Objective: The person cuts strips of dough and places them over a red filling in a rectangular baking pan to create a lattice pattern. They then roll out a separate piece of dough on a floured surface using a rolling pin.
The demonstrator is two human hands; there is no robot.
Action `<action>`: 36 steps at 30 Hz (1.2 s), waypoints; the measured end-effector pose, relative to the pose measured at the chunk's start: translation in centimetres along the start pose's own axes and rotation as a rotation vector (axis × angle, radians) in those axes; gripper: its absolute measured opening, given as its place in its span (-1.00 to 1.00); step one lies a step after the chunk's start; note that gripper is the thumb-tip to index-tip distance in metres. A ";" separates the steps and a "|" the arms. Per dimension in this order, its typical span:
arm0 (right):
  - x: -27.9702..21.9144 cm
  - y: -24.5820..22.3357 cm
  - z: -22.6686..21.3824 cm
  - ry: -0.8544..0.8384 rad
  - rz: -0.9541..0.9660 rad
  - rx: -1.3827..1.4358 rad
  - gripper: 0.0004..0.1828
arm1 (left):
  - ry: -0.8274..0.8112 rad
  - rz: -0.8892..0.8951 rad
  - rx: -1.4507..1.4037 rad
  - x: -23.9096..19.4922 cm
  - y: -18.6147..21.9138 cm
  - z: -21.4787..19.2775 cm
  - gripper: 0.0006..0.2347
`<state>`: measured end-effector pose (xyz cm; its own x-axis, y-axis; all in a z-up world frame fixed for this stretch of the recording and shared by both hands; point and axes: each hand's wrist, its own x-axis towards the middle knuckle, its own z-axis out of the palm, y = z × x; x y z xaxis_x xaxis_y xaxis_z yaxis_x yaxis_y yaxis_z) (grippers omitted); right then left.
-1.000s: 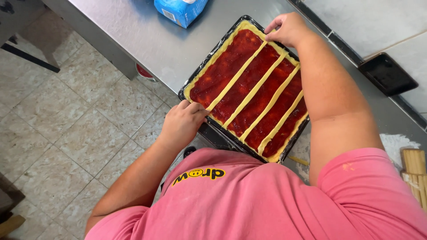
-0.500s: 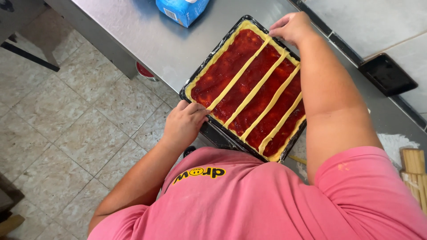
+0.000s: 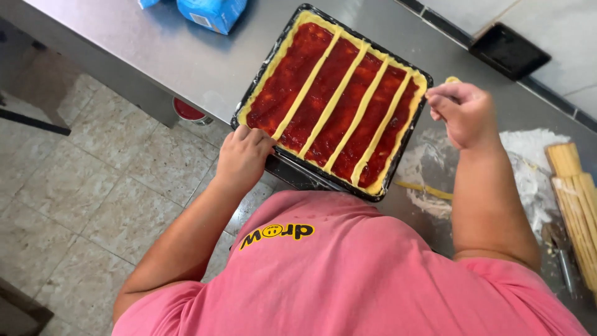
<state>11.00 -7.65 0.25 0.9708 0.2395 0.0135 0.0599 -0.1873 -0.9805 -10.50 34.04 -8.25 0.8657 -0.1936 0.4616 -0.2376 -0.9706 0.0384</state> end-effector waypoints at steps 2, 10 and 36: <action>-3.8 1.5 -3.1 0.107 0.020 0.068 -0.86 | 0.016 0.040 0.008 0.1 0.0 -0.2 -0.93; -14.3 2.2 -7.7 0.610 0.146 0.333 -0.89 | -0.165 0.124 -0.134 2.0 -1.4 -2.5 -0.85; -21.2 3.7 -13.5 0.015 0.272 -0.990 -0.62 | -0.472 0.417 0.055 14.7 25.5 11.4 -0.93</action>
<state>-6.18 -26.32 -1.01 0.9825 0.0607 -0.1759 -0.0047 -0.9370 -0.3493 1.16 4.78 -10.65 0.8091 -0.5876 -0.0136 -0.5852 -0.8032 -0.1118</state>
